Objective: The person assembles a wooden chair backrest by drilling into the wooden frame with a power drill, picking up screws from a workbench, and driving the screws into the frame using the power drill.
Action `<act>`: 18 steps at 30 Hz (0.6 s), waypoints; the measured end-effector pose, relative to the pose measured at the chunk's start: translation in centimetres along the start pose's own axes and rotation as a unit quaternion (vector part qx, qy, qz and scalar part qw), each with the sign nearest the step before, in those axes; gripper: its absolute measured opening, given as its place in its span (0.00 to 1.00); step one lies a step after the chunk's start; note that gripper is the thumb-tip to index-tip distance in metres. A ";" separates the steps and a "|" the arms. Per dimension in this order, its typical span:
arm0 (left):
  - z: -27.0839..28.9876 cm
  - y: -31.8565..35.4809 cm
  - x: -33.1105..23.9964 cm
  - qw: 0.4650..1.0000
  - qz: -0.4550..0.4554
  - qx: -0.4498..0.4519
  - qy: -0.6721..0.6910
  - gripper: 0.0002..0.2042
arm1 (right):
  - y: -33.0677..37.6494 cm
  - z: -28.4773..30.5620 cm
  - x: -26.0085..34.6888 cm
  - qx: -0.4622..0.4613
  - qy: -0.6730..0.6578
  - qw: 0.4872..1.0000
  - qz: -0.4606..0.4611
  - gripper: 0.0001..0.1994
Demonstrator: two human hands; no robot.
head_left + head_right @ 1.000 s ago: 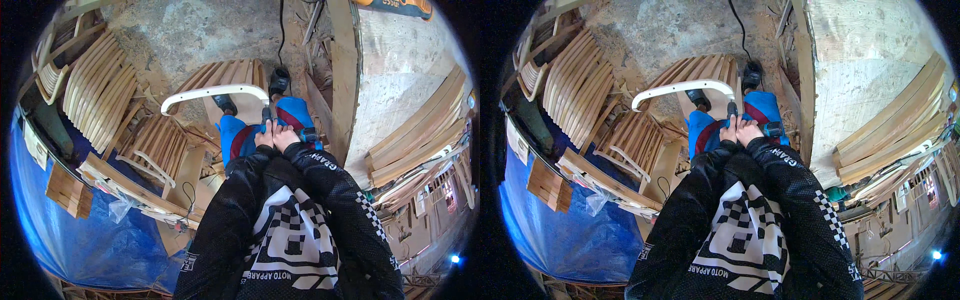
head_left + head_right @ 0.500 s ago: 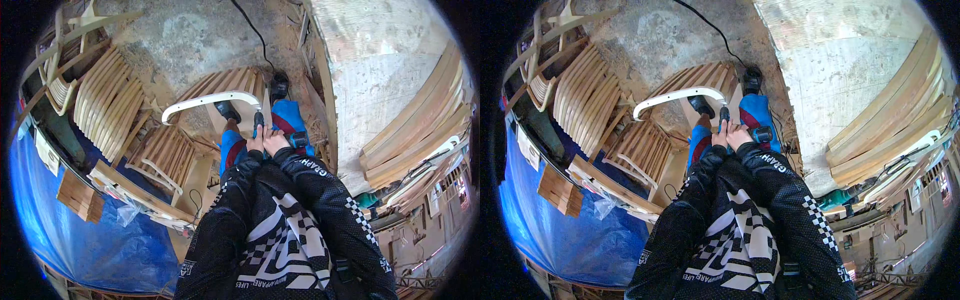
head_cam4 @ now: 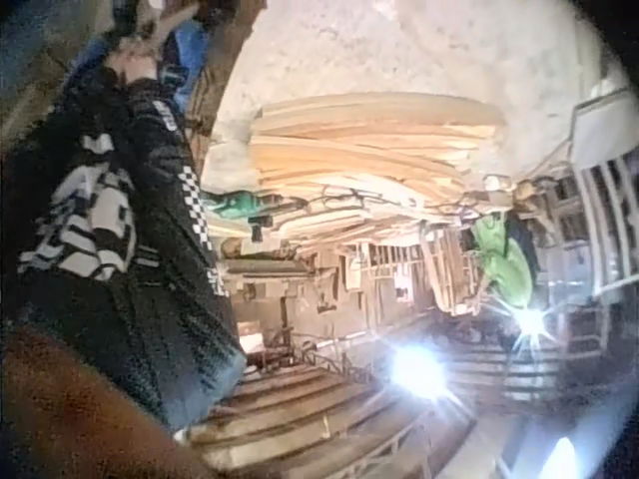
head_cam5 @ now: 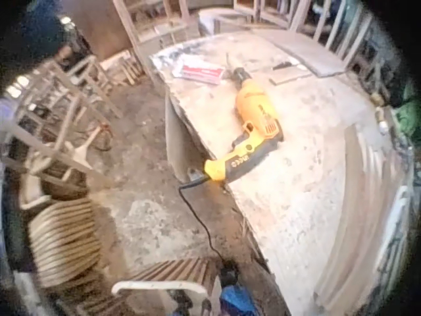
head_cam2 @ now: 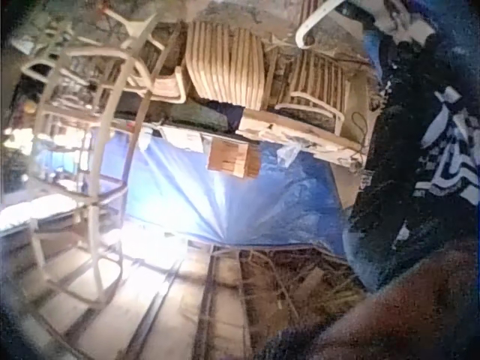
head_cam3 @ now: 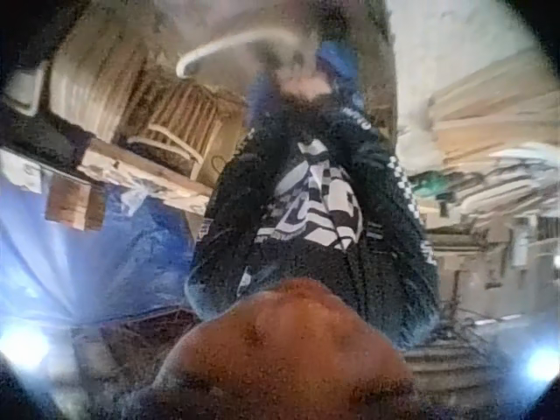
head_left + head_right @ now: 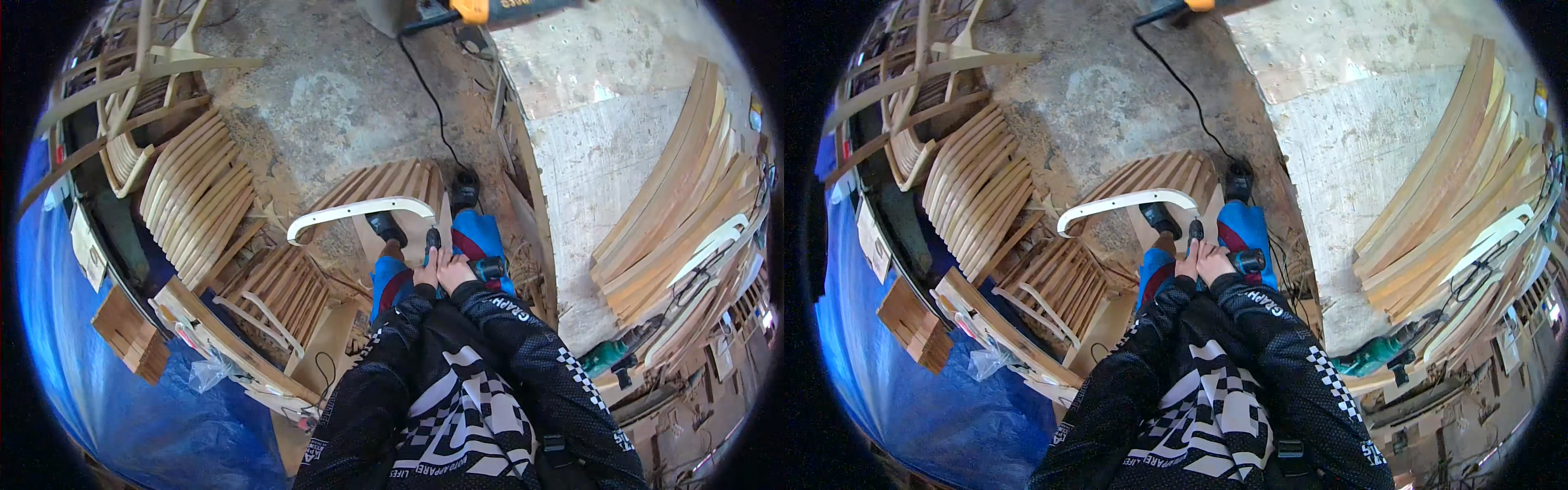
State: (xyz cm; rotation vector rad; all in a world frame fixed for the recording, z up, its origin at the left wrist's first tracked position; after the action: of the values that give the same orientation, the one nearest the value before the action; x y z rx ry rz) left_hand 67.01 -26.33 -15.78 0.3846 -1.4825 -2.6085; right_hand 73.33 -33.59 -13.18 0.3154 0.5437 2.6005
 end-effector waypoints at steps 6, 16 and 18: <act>1.2 -0.6 0.3 0.995 0.002 0.066 -0.077 0.45 | 0.0 0.7 1.2 -0.010 0.043 0.999 -0.009 0.13; 1.5 -3.4 0.4 0.987 -0.059 0.120 -0.090 0.46 | -1.1 1.3 2.4 0.026 -0.016 0.996 -0.078 0.10; 2.8 -3.5 0.8 0.976 -0.074 0.142 -0.151 0.41 | -1.5 1.3 4.3 0.028 -0.023 0.992 -0.120 0.10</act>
State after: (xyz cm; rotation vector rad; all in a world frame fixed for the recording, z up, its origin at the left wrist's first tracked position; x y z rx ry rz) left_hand 65.59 -22.38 -17.54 0.1294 -2.0091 -2.6629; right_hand 70.60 -29.86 -12.10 0.3082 0.6007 2.3447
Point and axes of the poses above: each hand's wrist, its own y-axis away from the middle knuckle, its own z-axis out of the back of the hand, x = y × z, the point moved 1 cm from there along -y, towards the middle knuckle, and after that the axes turned 6 degrees about -x, right-handed, at the moved point
